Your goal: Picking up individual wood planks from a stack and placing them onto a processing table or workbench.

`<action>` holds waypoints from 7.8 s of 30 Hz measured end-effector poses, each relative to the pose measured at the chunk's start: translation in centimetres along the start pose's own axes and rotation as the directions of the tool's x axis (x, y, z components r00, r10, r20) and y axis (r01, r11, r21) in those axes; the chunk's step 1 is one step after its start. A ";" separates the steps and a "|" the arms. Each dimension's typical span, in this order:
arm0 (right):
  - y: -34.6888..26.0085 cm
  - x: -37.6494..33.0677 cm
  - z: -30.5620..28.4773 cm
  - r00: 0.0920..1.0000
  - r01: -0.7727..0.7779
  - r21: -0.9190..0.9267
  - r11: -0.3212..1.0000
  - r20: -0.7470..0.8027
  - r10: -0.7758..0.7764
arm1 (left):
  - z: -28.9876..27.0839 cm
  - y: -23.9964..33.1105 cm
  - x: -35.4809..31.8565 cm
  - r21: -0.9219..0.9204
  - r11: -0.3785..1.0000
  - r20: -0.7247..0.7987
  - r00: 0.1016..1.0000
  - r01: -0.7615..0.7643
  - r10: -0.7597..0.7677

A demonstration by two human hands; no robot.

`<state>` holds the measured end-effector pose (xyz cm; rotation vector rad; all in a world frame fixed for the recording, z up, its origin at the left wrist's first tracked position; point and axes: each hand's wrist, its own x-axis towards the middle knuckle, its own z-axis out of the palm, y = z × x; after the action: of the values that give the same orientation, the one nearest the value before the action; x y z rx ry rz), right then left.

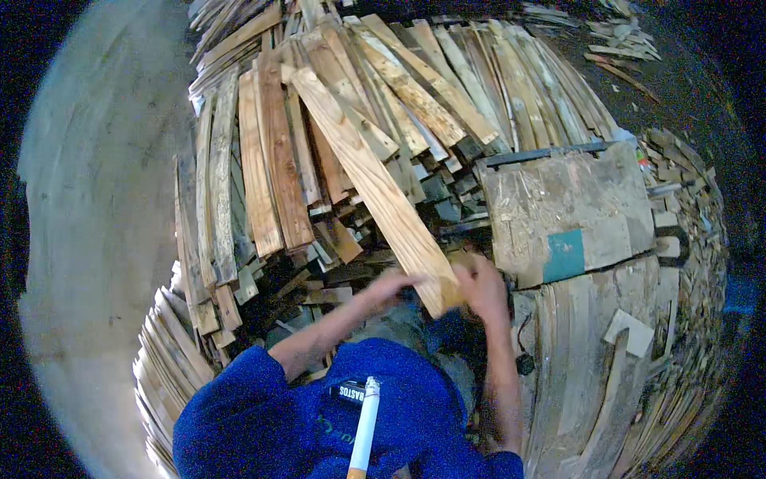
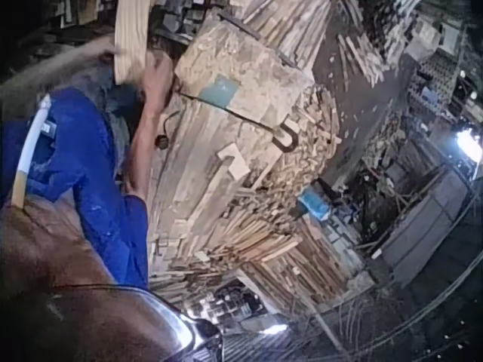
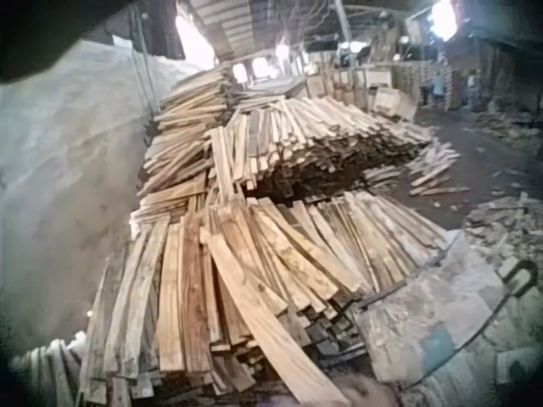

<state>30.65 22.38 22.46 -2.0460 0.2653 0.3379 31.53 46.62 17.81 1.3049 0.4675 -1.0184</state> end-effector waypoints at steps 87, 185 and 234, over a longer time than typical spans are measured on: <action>59.9 -52.6 -10.4 -0.408 -0.690 0.440 0.574 -0.892 0.194 | 60.9 -34.8 19.4 0.353 -0.604 0.638 0.656 -0.714 -0.403; 55.0 -45.2 -4.4 -0.172 -0.900 0.237 0.366 -0.964 0.203 | 48.6 -34.5 16.6 0.269 -0.510 0.960 0.268 -0.817 0.078; 58.6 -46.2 -9.6 -0.017 -0.911 0.204 0.360 -0.888 0.459 | 41.0 -10.9 24.1 0.926 -0.128 0.318 0.551 -0.356 0.771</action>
<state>-30.50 -11.62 -5.13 -2.1452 2.2599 -0.1200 24.78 0.55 3.22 2.5608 -0.7799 -0.0683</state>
